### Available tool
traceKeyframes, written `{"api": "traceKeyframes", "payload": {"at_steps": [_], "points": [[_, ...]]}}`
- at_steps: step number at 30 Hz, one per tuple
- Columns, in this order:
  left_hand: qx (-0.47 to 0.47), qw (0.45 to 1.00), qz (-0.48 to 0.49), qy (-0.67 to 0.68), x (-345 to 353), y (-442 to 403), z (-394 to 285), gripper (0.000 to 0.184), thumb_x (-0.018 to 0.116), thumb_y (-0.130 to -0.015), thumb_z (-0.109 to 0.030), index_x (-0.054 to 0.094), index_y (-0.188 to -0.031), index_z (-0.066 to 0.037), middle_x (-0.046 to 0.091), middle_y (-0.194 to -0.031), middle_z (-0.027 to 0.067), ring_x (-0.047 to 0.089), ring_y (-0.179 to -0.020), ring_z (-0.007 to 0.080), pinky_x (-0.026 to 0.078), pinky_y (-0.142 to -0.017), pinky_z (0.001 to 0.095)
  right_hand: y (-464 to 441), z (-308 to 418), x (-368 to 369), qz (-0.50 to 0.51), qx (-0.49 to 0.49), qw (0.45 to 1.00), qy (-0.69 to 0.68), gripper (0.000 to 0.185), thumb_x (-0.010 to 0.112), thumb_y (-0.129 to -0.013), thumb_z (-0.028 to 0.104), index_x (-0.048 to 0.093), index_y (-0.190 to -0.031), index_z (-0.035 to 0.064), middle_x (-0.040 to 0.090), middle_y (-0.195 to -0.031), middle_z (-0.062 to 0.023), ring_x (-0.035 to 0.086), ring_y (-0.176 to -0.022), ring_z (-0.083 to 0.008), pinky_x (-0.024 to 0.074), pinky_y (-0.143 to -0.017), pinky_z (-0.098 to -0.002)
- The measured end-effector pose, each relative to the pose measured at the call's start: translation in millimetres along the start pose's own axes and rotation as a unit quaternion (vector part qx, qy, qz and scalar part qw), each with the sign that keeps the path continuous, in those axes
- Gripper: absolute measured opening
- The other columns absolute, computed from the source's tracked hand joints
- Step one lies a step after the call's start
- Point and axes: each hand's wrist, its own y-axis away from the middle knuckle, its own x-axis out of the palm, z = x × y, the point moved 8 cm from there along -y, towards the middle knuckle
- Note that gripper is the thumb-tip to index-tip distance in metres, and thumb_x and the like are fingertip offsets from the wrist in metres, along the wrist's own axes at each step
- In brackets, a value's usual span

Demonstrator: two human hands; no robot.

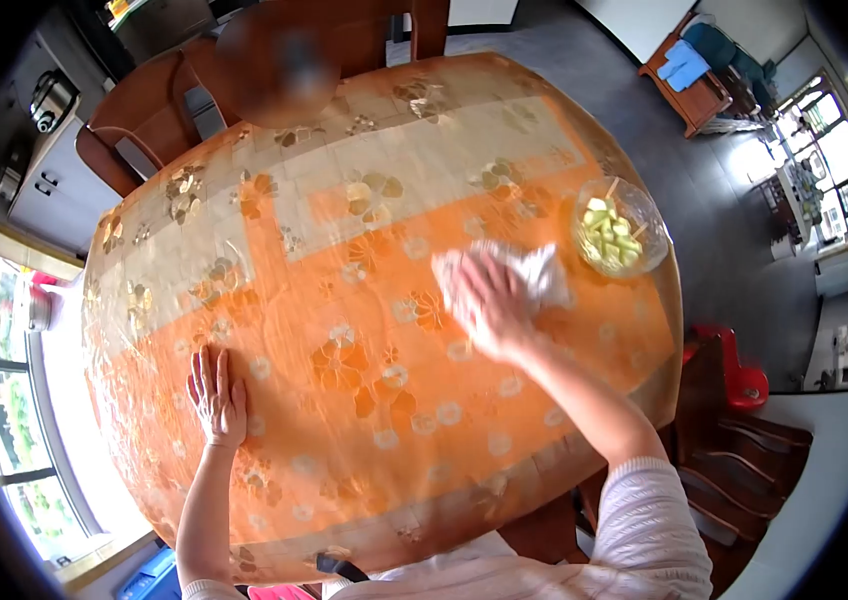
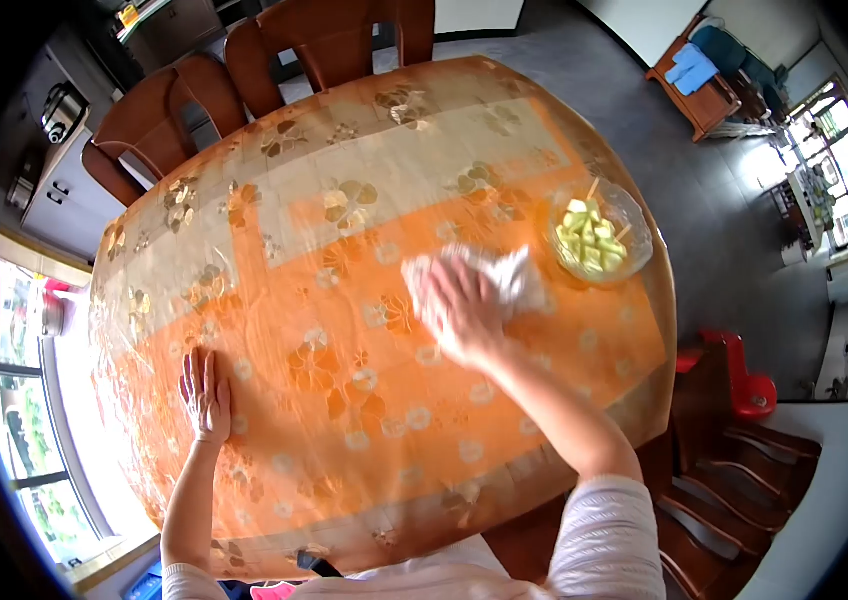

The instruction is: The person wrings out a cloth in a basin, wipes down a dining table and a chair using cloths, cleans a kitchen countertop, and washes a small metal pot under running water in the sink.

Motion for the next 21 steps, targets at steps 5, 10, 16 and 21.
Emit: {"api": "traceKeyframes", "payload": {"at_steps": [5,10,16,21], "points": [[0.002,1.000,0.008,0.020,-2.0,-5.8,-0.7,0.054,0.040,-0.085,-0.029,0.038,-0.135,-0.008,0.023,-0.146,0.0179,0.018,-0.135,0.0357,0.010,-0.108,0.0488,-166.1,-183.8,19.5,-0.016,0.301,0.949,0.093,0.051,0.036,-0.091,0.040,0.036,-0.133,0.0104,0.032,-0.139,-0.0123,0.032,-0.127,-0.0297,0.0313,-0.100,-0.0461],[-0.002,0.999,0.034,0.020,-4.6,-11.9,-3.4,0.054,0.041,-0.084,-0.027,0.039,-0.134,-0.006,0.025,-0.144,0.0225,0.019,-0.134,0.0403,0.011,-0.107,0.0512,-190.2,-313.5,9.5,-0.020,0.494,0.864,0.099,0.049,0.026,-0.094,0.036,0.038,-0.134,0.0098,0.040,-0.137,-0.0120,0.041,-0.124,-0.0285,0.0331,-0.101,-0.0436],[-0.005,0.997,0.058,0.043,-5.2,-16.7,-4.2,0.055,0.043,-0.082,-0.025,0.039,-0.133,-0.003,0.022,-0.143,0.0266,0.017,-0.133,0.0443,0.007,-0.107,0.0529,-336.1,-338.9,87.2,-0.047,0.224,0.970,0.084,0.040,0.037,-0.093,0.031,0.051,-0.121,0.0072,0.049,-0.126,-0.0144,0.047,-0.115,-0.0316,0.0386,-0.097,-0.0398],[-0.015,0.997,0.062,0.054,-4.0,-13.7,-0.8,0.057,0.046,-0.081,-0.024,0.039,-0.134,-0.006,0.020,-0.145,0.0245,0.016,-0.135,0.0424,0.006,-0.108,0.0527,-393.8,-25.3,101.7,0.014,0.162,0.980,-0.117,0.050,0.022,-0.092,0.044,0.050,-0.118,0.0121,0.047,-0.127,-0.0138,0.041,-0.121,-0.0279,0.0283,-0.104,-0.0426]]}}
